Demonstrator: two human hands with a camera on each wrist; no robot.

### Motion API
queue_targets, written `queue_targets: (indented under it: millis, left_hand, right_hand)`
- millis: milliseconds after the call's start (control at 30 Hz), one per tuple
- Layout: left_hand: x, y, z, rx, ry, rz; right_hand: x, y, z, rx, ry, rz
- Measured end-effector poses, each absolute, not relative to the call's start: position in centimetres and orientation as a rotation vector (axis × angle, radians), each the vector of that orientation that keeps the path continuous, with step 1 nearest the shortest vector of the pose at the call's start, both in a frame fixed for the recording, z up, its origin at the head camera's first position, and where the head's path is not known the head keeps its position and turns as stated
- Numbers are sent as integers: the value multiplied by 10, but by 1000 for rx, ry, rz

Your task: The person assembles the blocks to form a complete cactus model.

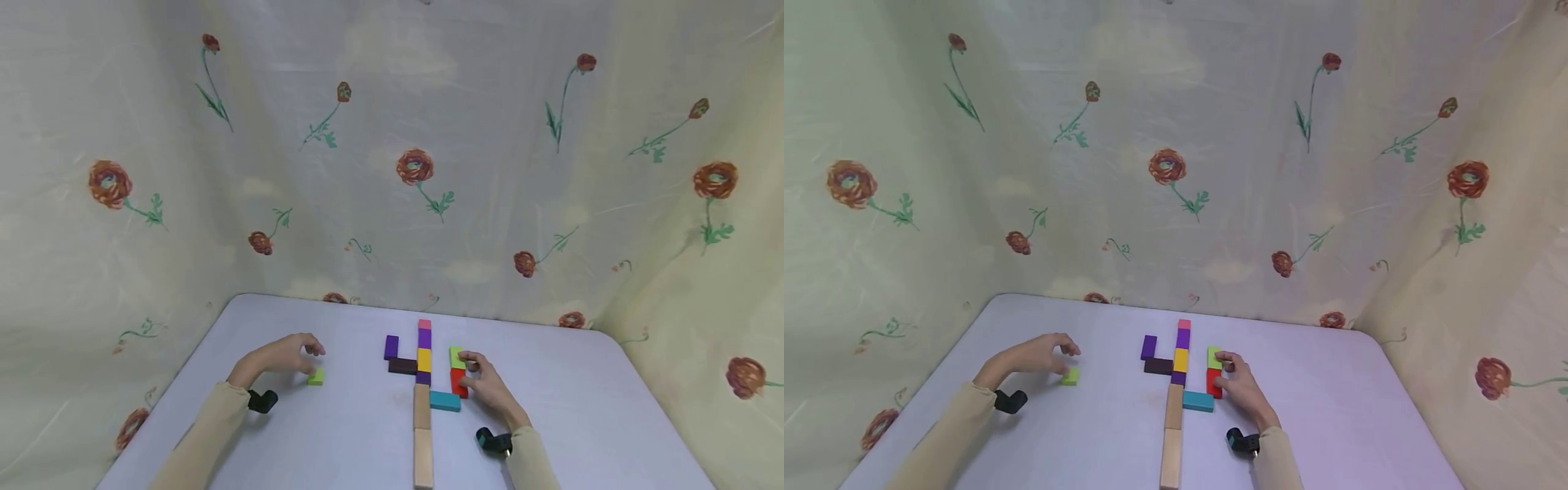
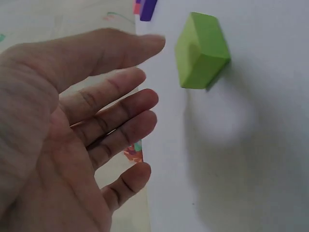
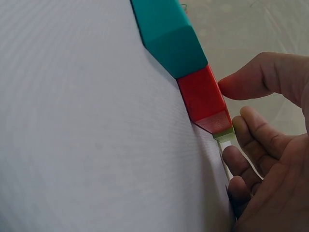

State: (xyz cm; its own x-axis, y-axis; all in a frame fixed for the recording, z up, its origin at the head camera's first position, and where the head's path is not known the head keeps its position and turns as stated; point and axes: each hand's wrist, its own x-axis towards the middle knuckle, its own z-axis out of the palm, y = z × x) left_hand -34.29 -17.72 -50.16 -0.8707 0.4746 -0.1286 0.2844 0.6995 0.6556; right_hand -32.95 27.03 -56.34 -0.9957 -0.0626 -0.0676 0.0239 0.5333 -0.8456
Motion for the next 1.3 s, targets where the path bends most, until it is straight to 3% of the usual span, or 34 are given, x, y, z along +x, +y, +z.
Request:
queue_targets:
  millis: [800,1300]
  left_hand:
    - [-335,-176,-508,680,2548,995]
    - [-361,-152,-517,621,2622,1030]
  right_hand:
    - [-330,273,-557,-32,2678,-1480]
    - [-328,271,-564,-4,2667,-1474]
